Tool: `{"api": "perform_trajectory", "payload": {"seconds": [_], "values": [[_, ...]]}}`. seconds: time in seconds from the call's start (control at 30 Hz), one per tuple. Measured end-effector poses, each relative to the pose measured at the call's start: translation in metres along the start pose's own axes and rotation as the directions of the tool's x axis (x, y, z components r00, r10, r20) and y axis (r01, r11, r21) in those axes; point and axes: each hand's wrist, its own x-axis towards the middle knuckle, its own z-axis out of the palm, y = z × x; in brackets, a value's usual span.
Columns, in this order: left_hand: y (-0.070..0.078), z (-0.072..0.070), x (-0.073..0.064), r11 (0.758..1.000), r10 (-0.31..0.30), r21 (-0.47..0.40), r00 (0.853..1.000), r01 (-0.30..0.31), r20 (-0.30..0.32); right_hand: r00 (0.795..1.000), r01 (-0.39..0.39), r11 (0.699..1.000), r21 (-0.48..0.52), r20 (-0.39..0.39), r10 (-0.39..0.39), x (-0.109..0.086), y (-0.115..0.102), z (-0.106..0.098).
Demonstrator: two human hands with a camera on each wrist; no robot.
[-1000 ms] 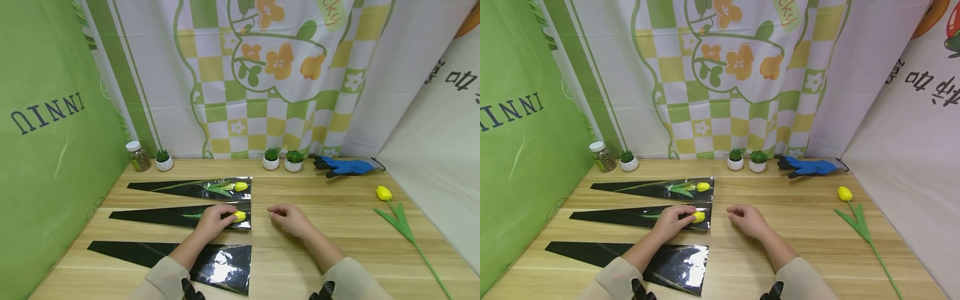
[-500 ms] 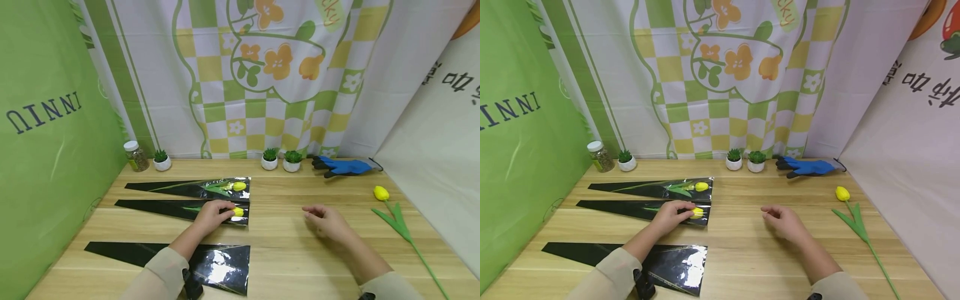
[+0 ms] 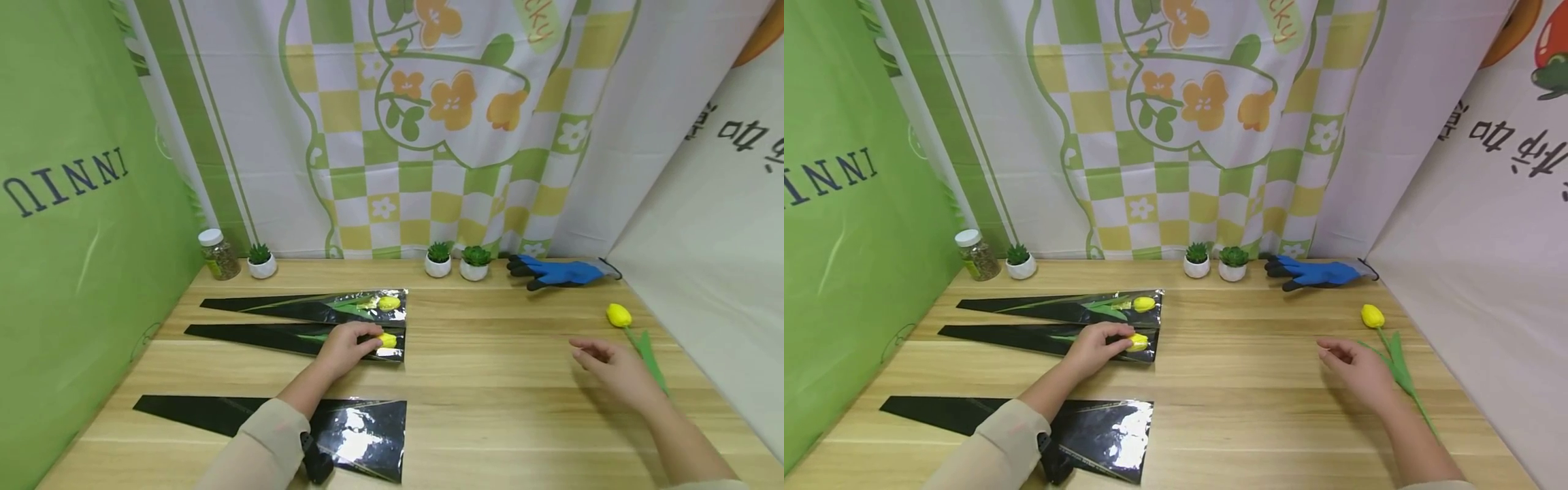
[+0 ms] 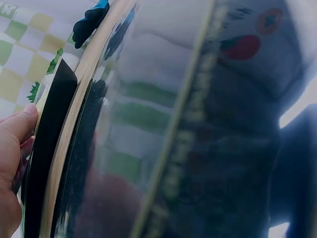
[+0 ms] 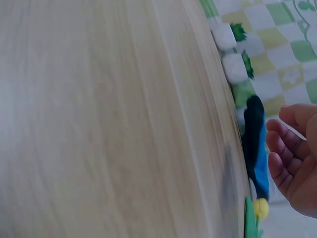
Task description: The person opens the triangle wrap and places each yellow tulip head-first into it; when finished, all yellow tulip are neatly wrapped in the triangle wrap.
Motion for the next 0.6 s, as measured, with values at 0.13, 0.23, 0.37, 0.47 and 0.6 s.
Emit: {"api": "perform_trajectory", "payload": {"seconds": [0.13,0.23,0.37,0.47,0.6], "values": [[0.000,-0.001,0.000,1.000,0.022,0.008,1.000,-0.022,-0.010,0.999,-0.035,0.998,-0.043,-0.043,0.033,-0.008,0.015,-0.017],[0.002,-0.002,-0.001,1.000,0.018,0.004,1.000,-0.018,-0.011,0.996,-0.072,0.995,-0.074,-0.051,0.068,-0.012,0.027,-0.030],[0.007,-0.005,-0.005,1.000,0.012,-0.010,1.000,-0.012,0.000,0.994,-0.107,0.985,-0.133,-0.036,0.103,-0.017,0.043,-0.043],[0.010,-0.008,-0.012,0.999,0.025,-0.023,1.000,-0.026,-0.005,0.991,-0.134,0.973,-0.186,-0.019,0.133,-0.022,0.054,-0.052],[0.013,-0.012,-0.026,0.998,0.037,-0.046,0.998,-0.039,-0.047,0.987,-0.159,0.962,-0.223,-0.009,0.161,-0.027,0.065,-0.058]]}}
